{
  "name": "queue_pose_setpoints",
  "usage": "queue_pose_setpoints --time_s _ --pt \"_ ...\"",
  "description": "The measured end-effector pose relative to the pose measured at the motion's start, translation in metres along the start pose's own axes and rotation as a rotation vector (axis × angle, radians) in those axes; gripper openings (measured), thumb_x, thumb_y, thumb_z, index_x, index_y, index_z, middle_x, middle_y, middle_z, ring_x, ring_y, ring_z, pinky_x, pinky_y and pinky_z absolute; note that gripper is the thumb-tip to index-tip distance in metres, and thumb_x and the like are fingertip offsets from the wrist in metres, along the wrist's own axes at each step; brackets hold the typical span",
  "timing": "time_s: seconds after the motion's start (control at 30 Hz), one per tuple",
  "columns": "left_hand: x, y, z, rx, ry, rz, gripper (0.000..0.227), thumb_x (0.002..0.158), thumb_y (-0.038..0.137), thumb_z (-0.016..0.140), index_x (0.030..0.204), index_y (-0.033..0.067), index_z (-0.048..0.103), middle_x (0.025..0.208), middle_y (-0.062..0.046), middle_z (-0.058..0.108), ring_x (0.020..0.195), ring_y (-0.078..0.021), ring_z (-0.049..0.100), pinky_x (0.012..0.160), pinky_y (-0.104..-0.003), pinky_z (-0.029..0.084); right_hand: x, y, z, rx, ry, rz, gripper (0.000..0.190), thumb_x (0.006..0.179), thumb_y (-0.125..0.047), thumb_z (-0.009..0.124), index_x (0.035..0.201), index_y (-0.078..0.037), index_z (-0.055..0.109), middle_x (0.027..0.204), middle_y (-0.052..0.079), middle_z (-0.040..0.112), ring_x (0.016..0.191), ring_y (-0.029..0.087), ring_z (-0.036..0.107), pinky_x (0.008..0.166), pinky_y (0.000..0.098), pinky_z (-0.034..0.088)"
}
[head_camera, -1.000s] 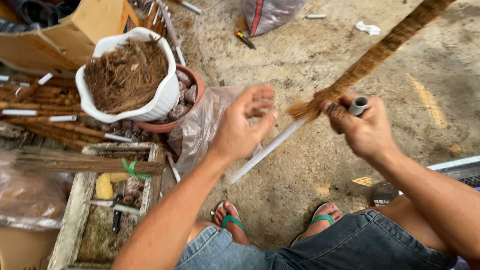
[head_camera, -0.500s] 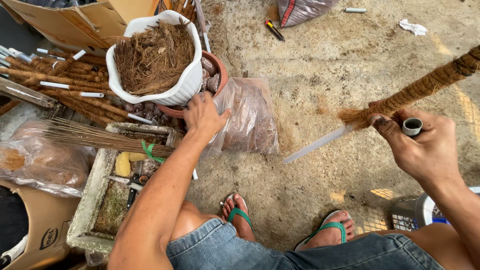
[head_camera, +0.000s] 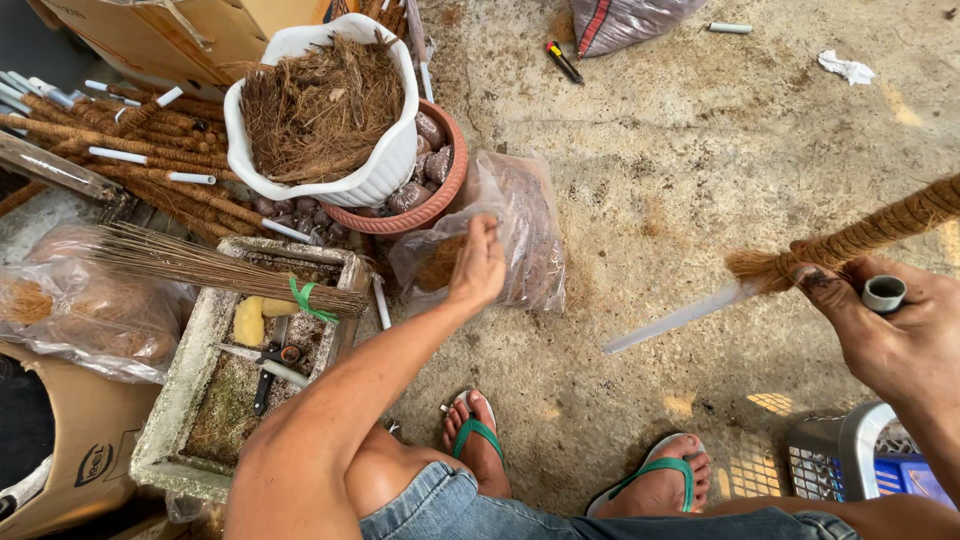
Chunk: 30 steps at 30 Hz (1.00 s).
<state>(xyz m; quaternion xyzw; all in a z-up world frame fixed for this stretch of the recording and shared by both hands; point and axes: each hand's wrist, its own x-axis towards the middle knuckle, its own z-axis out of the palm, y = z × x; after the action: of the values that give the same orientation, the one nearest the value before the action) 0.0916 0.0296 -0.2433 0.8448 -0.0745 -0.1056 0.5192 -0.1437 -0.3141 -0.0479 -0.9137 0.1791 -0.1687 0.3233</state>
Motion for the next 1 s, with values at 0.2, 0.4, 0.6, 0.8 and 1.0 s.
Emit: queue_pose_setpoints --time_s 0.2,0.4,0.6,0.8,1.0 --pt "-0.018 -0.012 0.01 0.086 0.145 -0.137 0.032 0.086 -0.004 0.061 0.116 0.007 0.054 0.114 -0.014 0.067 0.099 -0.0244 0.067 0.082 -0.036 0.056 0.003 0.055 0.013 0.073 -0.077 0.069 0.03 0.103 -0.03 0.071 0.09 -0.003 0.07 0.049 0.005 0.055 0.04 0.01 0.044 0.041 0.0318 0.028" --pt "-0.028 -0.014 -0.02 0.389 0.34 -0.268 0.051 0.081 0.032 0.081 0.12 0.0143 0.054 0.127 -0.009 0.047 0.111 -0.0257 0.052 0.086 -0.043 0.052 0.002 0.081 0.015 0.09 -0.081 -0.026 0.033 0.106 -0.027 0.071 0.089 0.001 0.071 0.059 0.005 0.059 0.052 0.01 0.05 0.05 0.0298 0.035" --pt "-0.037 -0.031 -0.038 0.51 0.481 -0.234 0.065 0.078 0.036 0.078 0.127 0.0071 0.047 0.129 -0.017 0.044 0.123 -0.0355 0.045 0.101 -0.053 0.045 0.004 0.059 0.016 0.126 -0.098 -0.084 0.028 0.102 -0.03 0.07 0.104 -0.001 0.071 0.073 -0.001 0.064 0.063 0.006 0.057 0.053 0.0249 0.041" --pt "-0.028 -0.051 -0.054 0.355 0.391 -0.525 0.07 0.084 0.037 0.073 0.139 0.0068 0.04 0.137 -0.019 0.043 0.123 -0.0377 0.051 0.098 -0.052 0.048 0.002 0.032 0.016 -0.002 -0.099 0.025 0.029 0.102 -0.025 0.072 0.096 0.002 0.074 0.057 0.007 0.057 0.048 0.012 0.046 0.042 0.0307 0.03" --pt "-0.014 -0.07 -0.065 0.281 0.267 -0.573 0.042 0.091 0.036 0.067 0.126 0.0128 0.064 0.123 -0.016 0.068 0.117 -0.0369 0.063 0.102 -0.05 0.049 0.002 0.002 0.011 -0.086 -0.131 0.092 0.03 0.101 -0.028 0.073 0.09 0.0 0.073 0.055 0.008 0.055 0.048 0.014 0.048 0.043 0.0341 0.032"
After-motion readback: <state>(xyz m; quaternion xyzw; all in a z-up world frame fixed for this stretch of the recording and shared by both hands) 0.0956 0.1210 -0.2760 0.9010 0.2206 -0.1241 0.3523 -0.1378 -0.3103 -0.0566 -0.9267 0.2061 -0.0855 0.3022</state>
